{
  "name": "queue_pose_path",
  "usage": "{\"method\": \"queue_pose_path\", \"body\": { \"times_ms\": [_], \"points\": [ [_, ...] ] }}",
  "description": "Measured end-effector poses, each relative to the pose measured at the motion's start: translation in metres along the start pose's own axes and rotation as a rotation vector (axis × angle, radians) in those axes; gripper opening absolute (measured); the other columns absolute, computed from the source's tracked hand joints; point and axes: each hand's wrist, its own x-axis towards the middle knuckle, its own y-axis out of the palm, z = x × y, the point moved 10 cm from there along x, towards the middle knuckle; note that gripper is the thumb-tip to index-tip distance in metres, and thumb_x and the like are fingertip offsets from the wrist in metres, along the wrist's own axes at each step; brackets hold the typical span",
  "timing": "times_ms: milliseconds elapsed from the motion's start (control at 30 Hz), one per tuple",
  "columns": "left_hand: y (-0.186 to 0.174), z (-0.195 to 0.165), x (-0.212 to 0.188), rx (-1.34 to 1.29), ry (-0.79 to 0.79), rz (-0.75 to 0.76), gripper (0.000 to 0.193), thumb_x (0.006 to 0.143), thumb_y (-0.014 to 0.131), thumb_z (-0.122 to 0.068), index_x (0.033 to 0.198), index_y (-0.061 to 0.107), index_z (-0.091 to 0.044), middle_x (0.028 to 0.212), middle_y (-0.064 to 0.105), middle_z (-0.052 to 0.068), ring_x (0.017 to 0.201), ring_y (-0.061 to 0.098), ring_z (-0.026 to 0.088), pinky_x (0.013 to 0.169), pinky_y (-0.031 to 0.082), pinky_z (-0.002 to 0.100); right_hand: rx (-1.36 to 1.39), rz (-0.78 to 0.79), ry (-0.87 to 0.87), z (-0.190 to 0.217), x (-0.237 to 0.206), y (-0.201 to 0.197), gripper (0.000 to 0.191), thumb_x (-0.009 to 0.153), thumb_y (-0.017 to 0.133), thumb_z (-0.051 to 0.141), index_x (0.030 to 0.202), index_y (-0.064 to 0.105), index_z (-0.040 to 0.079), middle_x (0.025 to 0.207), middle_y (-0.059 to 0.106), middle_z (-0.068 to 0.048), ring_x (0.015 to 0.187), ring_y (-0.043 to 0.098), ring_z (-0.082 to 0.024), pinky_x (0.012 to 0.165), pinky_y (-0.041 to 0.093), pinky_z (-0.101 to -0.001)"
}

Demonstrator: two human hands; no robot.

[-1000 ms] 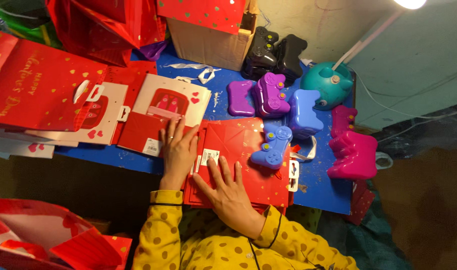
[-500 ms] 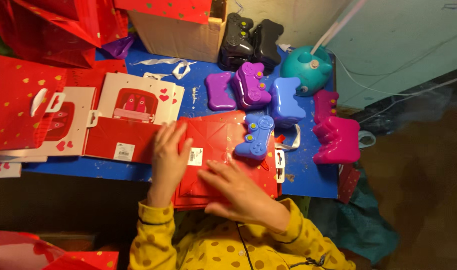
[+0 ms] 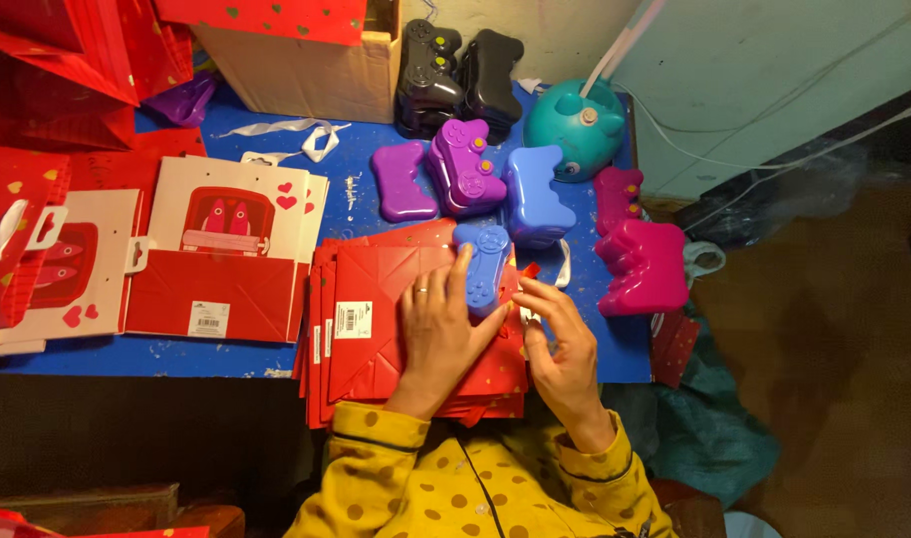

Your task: The person packs plastic toy game controllers into red Valentine's Day gift bags. They pick up a controller, open a gift bag, place the controller inside, and set the filled bag on a stack, repeating the process with different colored controllers.

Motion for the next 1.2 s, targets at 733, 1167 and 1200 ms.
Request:
{"method": "queue_pose_path", "body": {
  "times_ms": [733, 1167, 1200],
  "points": [
    [-0.038, 0.048, -0.027, -1.379, -0.209, 0.09, 0.11, 0.087, 0.084, -0.024, 0.167, 0.01, -0.009, 0.137, 0.05, 0.011, 0.126, 0.056, 0.02, 0.111, 0.048, 0.036, 0.534, 0.1, 0.015, 0.018, -0.008, 0.045, 0.051, 0.091, 0.081, 0.013, 0.135, 0.059, 0.002, 0.137, 0.05, -0.012, 0.132, 0.053, -0.023, 0.117, 0.044, -0.0351],
    [-0.017, 0.022, -0.04, -1.64, -0.33, 0.23, 0.103, 0.078, 0.078, 0.011, 0.161, 0.019, -0.005, 0.15, 0.051, 0.004, 0.132, 0.057, 0.017, 0.109, 0.051, 0.037, 0.204, 0.12, -0.034, 0.026, -0.013, 0.041, 0.067, 0.088, 0.078, 0.028, 0.142, 0.052, 0.0, 0.136, 0.059, -0.016, 0.124, 0.061, -0.03, 0.108, 0.047, -0.0375],
    [-0.021, 0.021, -0.04, -1.612, -0.304, 0.218, 0.103, 0.079, 0.079, 0.01, 0.162, 0.019, -0.006, 0.149, 0.052, 0.005, 0.132, 0.058, 0.018, 0.109, 0.051, 0.037, 0.178, 0.12, -0.086, 0.031, -0.012, 0.039, 0.065, 0.088, 0.078, 0.026, 0.141, 0.052, -0.001, 0.139, 0.06, -0.017, 0.128, 0.061, -0.032, 0.111, 0.047, -0.0385]
  ]
}}
